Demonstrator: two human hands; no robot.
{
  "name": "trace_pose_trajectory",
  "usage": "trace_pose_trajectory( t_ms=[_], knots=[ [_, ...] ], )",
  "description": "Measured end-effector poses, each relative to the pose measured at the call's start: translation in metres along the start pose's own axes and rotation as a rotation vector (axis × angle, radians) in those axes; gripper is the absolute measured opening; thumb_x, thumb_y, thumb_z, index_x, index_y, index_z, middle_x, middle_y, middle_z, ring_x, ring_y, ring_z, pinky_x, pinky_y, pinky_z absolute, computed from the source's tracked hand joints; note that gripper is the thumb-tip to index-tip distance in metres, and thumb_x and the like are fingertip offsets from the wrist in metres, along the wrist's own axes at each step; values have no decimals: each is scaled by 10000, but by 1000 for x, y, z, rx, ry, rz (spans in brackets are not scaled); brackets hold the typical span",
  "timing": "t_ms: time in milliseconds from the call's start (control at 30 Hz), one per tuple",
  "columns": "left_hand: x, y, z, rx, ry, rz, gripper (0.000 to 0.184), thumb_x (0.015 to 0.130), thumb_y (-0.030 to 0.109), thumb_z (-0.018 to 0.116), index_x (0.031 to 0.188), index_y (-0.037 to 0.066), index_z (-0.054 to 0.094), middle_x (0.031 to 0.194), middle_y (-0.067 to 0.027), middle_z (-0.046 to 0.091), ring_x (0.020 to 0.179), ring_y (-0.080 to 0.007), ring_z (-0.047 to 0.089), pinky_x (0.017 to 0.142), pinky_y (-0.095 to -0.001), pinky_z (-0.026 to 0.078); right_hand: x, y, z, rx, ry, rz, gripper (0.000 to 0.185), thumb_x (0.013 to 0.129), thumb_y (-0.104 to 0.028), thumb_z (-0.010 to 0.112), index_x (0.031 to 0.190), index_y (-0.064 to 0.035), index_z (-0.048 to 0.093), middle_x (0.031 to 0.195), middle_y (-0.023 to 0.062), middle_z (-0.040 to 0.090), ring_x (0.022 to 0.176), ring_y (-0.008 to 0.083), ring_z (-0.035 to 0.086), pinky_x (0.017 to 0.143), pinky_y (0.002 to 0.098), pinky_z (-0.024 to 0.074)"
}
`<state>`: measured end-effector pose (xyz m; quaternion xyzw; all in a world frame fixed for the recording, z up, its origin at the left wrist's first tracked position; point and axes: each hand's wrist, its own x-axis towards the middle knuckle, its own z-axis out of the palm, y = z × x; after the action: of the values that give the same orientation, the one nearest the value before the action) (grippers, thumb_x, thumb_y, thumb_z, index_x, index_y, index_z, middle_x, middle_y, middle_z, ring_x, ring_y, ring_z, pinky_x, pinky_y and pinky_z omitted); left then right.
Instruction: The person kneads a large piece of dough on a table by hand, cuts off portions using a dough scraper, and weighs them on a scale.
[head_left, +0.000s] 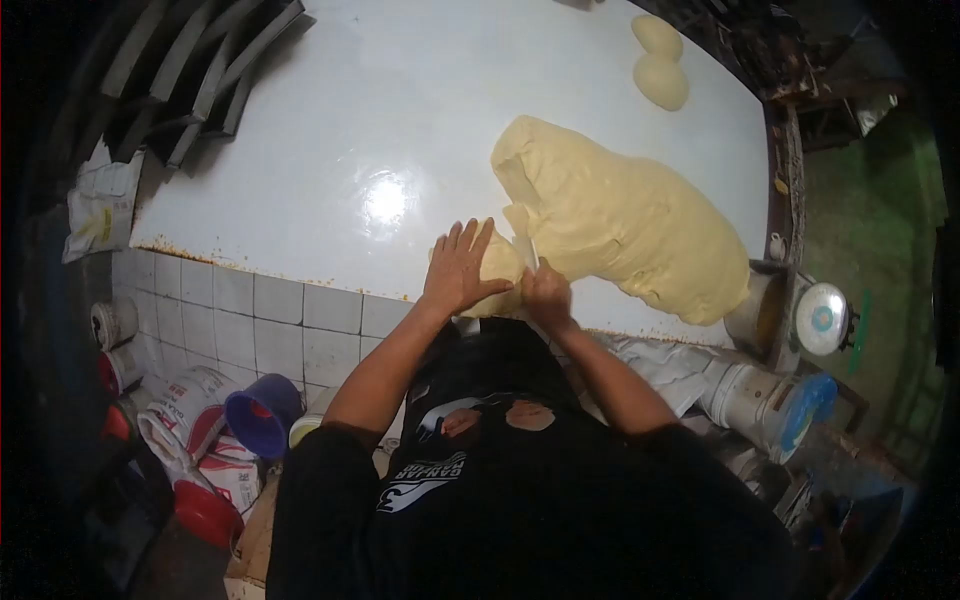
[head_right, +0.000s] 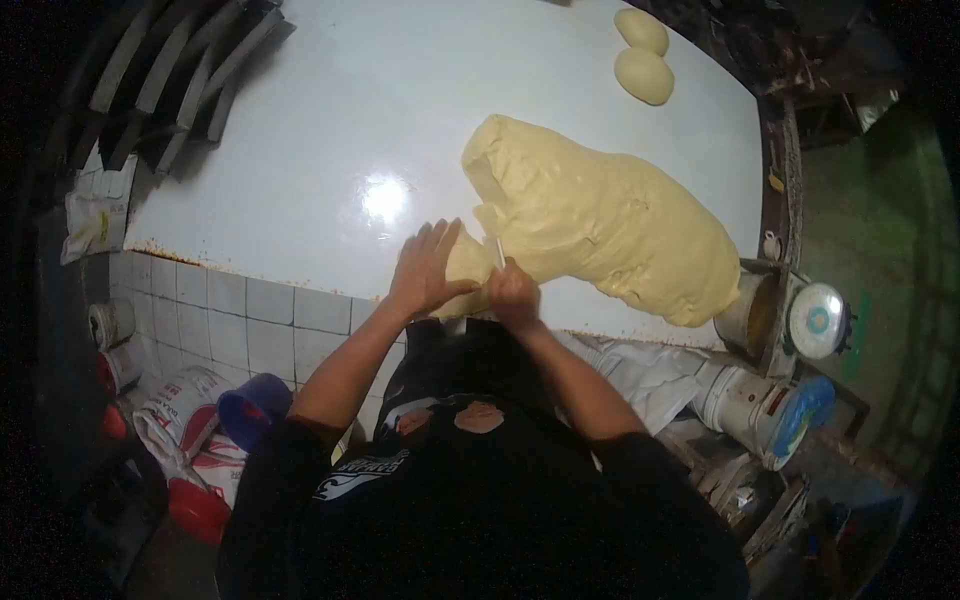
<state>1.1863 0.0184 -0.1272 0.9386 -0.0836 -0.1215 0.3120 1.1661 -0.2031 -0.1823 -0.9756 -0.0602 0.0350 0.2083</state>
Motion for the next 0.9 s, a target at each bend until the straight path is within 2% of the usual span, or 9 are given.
trace_pose_trajectory(
  t_ms=[233,300,367,433,533,600,667,733,900],
  knots=[
    [-11,-38,-11,-470,7,-183,977,847,485,813,1560,3,349,1458,-243,552,1308,-360,588,1067,-433,497,56,-20,34,665,-90,152,397,953,-296,692,1175,33,697,912,199,742,862,286,721,767,417,557],
    [-2,-39,-20,-1264,-258,-360,794,950,444,722,1527,8,395,1443,-191,575,1279,-313,612,1054,-438,523,61,-12,-8,1006,-270,322,441,968,-316,701,1266,7,674,1056,133,753,954,225,714,841,383,553],
    [4,-10,-26,-1440,-269,-351,716,984,429,678,1508,17,416,1433,-177,581,1264,-305,621,1050,-442,534,62,-1,-65,1580,-503,598,424,978,-307,701,1297,-33,654,1145,81,724,964,206,711,849,371,564],
    [32,34,-31,-1630,-307,-359,641,1019,414,633,1490,27,436,1423,-162,586,1250,-297,630,1046,-446,545,63,34,-109,1969,-386,583,351,990,-326,685,1234,-77,652,1100,51,704,978,184,695,849,351,582],
    [99,134,-31,-1755,-465,-255,616,1026,421,618,1476,37,450,1409,-163,592,1242,-305,631,1058,-462,543,71,129,-154,2200,-23,488,321,1006,-303,666,1224,-69,652,1082,44,698,951,187,696,831,371,589],
    [146,222,-30,-1717,-480,-190,580,1040,399,598,1469,37,452,1420,-165,582,1253,-307,624,1047,-469,549,55,184,-205,1979,-34,712,423,981,-398,683,1262,-86,630,1159,58,696,1033,194,681,825,375,592],
    [192,331,-21,-1584,-593,-49,582,1041,396,594,1473,37,442,1428,-167,574,1261,-309,618,1048,-473,547,42,274,-163,2245,27,551,463,946,-424,724,1241,-78,640,1151,69,702,1026,213,689,820,400,593],
    [226,445,-6,-1460,-716,129,589,1041,368,598,1487,34,409,1442,-169,556,1276,-313,606,1046,-483,546,8,303,-210,1708,159,516,487,930,-423,744,1247,-67,644,1134,83,716,997,211,704,823,404,591],
    [265,735,44,-1343,-930,320,537,1045,308,604,1464,28,420,1410,-169,571,1258,-315,615,1041,-493,547,-61,356,-254,1683,286,838,560,923,-380,764,1326,-48,561,1173,110,691,1024,217,693,863,413,587]
  ],
)
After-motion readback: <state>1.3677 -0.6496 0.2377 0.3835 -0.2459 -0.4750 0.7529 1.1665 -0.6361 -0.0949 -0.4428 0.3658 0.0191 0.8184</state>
